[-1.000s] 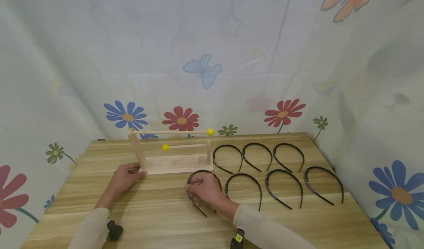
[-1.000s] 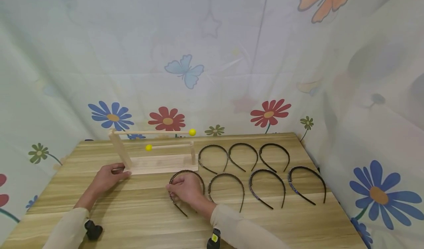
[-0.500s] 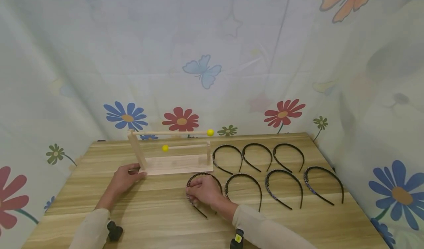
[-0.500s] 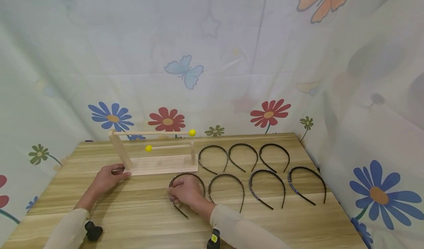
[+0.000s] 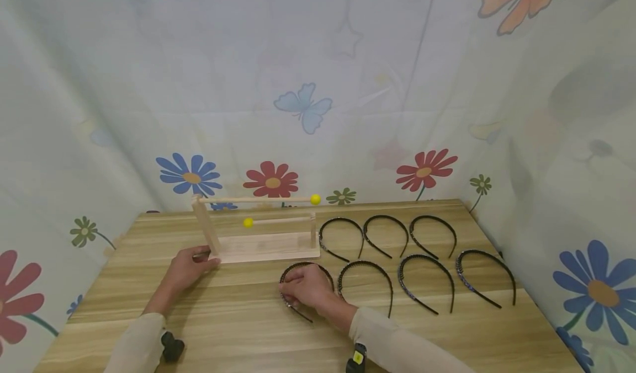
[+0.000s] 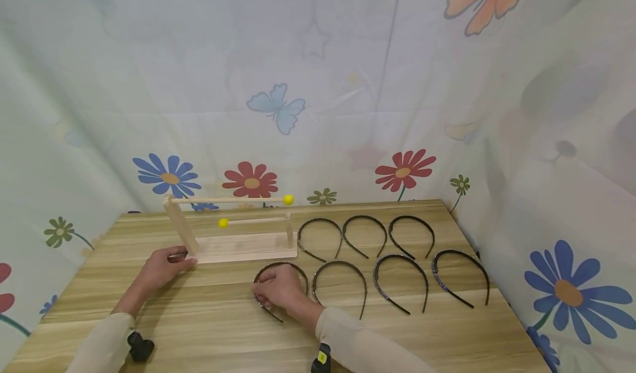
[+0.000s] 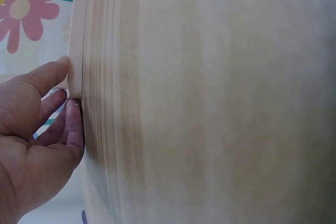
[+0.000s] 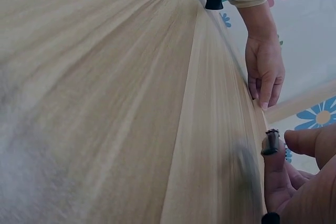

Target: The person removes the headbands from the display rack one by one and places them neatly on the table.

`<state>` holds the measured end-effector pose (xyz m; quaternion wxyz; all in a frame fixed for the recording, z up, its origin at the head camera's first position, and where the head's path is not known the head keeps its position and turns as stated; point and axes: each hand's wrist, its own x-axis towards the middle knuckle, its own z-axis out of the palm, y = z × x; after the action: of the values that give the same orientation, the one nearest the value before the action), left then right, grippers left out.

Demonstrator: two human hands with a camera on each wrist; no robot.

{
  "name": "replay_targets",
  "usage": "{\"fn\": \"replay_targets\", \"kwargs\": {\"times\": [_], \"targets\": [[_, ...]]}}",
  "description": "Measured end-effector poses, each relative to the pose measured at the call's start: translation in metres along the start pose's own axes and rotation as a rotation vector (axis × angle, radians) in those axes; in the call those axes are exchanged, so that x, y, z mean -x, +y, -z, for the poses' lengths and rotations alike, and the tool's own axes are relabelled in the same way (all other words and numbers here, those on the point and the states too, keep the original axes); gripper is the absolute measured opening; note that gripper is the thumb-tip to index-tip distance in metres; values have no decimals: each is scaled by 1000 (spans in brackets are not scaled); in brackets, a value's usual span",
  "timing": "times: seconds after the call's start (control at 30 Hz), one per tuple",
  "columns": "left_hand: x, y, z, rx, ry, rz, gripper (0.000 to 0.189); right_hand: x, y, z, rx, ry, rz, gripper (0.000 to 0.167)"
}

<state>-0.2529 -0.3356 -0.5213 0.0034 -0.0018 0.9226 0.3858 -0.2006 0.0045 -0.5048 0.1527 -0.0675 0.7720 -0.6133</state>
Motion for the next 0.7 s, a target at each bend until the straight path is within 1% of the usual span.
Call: {"fn": "replay_targets", "kwargs": {"times": [0.23,0.4,0.5,0.57,0.63,0.7], "targets": [[-1,1,1,1,1,-9,59,-1,0,5,-36,-15,10,16],[-1,1,3,1,-6,-10,61,-3,0,15,-74,-4,18,23],[-1,1,4,-1,-15,-7,61,-3,-4,28,-114,3,42,29],[0,1,5,-8,-23,-4,61,-1,-10,40,-134,15,73,33],[4,4,7,-21,-32,7,62,3,-15,55,-137,36,110,36],[10,9,9,-42,-36,12,65,8,-21,72,-118,64,153,39]]}}
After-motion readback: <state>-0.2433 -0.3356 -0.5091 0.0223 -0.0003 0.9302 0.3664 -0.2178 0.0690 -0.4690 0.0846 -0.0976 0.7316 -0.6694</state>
